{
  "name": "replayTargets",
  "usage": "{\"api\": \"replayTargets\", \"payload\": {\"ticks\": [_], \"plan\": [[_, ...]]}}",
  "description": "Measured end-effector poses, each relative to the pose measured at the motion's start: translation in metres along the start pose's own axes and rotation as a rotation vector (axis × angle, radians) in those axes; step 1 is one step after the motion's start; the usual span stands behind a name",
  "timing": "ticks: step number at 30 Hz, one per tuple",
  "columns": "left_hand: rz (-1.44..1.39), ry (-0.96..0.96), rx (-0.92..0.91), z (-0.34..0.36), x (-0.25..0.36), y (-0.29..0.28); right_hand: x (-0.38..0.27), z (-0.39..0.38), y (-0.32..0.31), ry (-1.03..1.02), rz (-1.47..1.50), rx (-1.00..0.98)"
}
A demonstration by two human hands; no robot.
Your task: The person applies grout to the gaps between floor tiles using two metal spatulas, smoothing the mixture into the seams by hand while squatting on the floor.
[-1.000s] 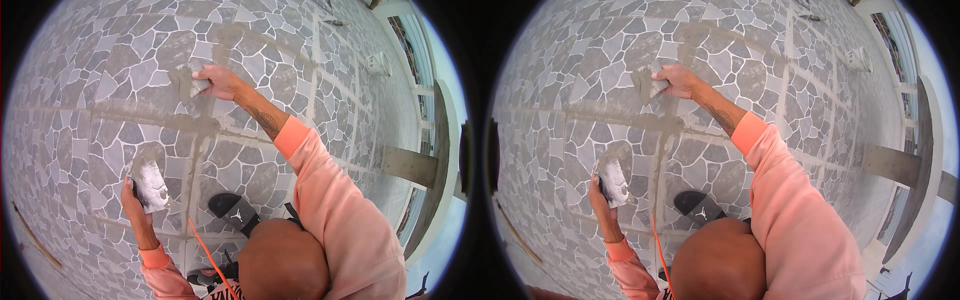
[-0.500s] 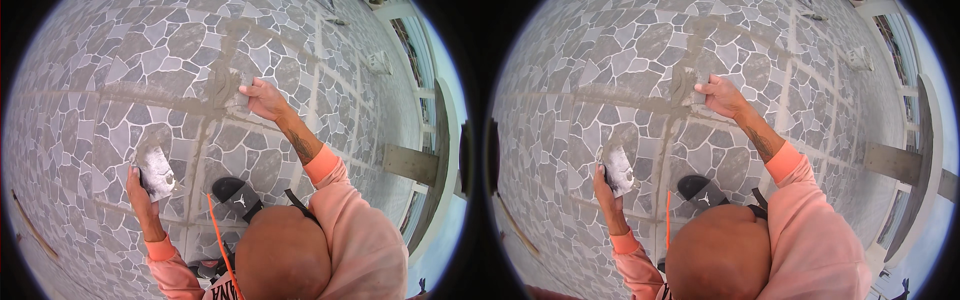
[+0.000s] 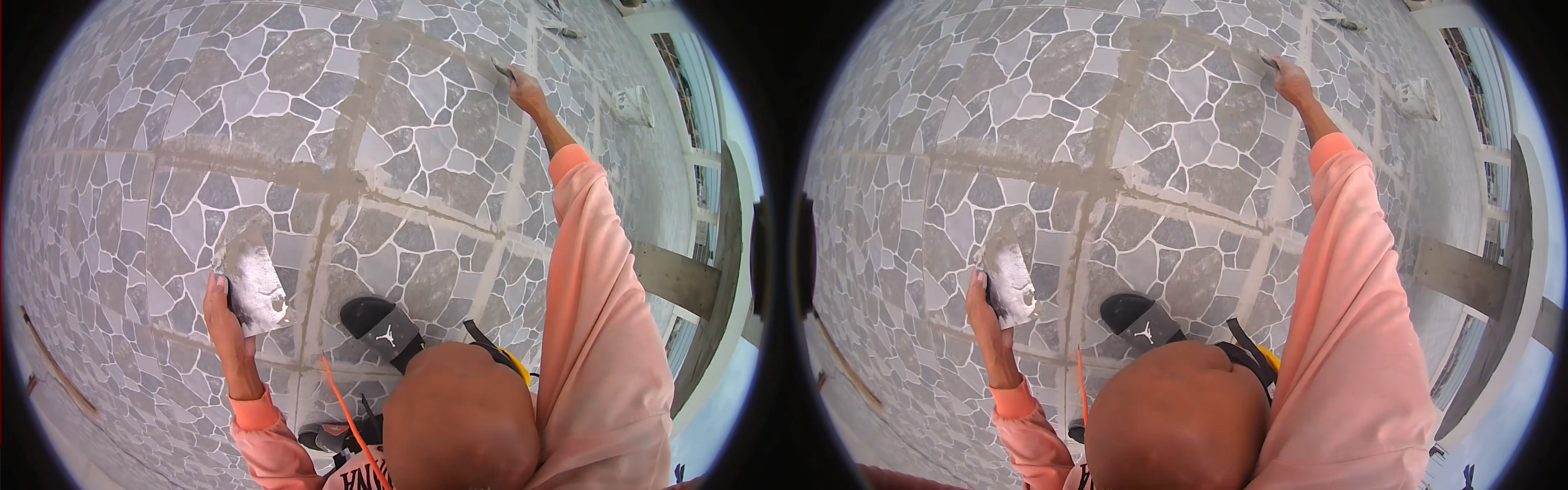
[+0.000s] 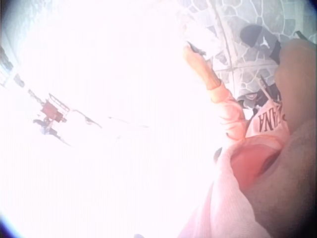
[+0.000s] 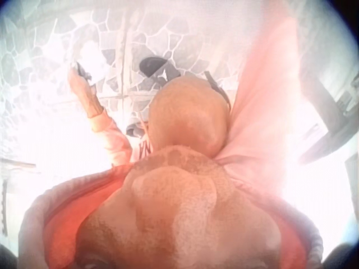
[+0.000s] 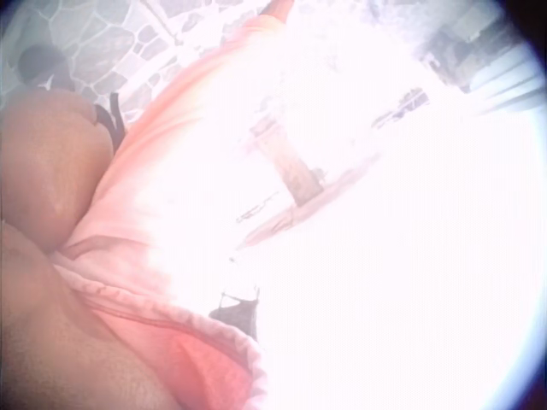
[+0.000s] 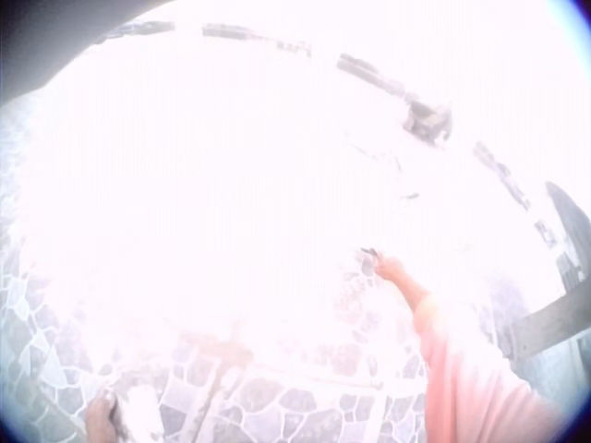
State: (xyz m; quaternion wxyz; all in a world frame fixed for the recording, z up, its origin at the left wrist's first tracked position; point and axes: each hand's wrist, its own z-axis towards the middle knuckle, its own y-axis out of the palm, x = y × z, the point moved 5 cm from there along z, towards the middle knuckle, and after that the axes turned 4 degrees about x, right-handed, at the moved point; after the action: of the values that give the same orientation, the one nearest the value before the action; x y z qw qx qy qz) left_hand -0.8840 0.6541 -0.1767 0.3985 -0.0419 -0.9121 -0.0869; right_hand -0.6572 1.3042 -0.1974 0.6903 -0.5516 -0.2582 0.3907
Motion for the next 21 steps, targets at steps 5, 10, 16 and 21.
{"api": "replayTargets", "payload": {"ticks": [5, 10, 16, 21], "plan": [[-0.033, 0.013, -0.088, -0.002, 0.003, 0.016, -0.011, -0.01, 0.03, -0.084, -0.019, 0.088], [-0.016, 0.008, 0.055, -0.004, 0.01, 0.01, -0.006, 0.008, 0.01, -0.016, 0.002, -0.313], [-0.007, -0.035, 0.035, 0.005, 0.002, 0.025, -0.005, 0.01, 0.024, -0.005, -0.064, -0.179], [-0.004, 0.005, 0.028, 0.003, 0.01, 0.021, 0.023, 0.021, -0.012, 0.178, -0.051, -0.171]]}}
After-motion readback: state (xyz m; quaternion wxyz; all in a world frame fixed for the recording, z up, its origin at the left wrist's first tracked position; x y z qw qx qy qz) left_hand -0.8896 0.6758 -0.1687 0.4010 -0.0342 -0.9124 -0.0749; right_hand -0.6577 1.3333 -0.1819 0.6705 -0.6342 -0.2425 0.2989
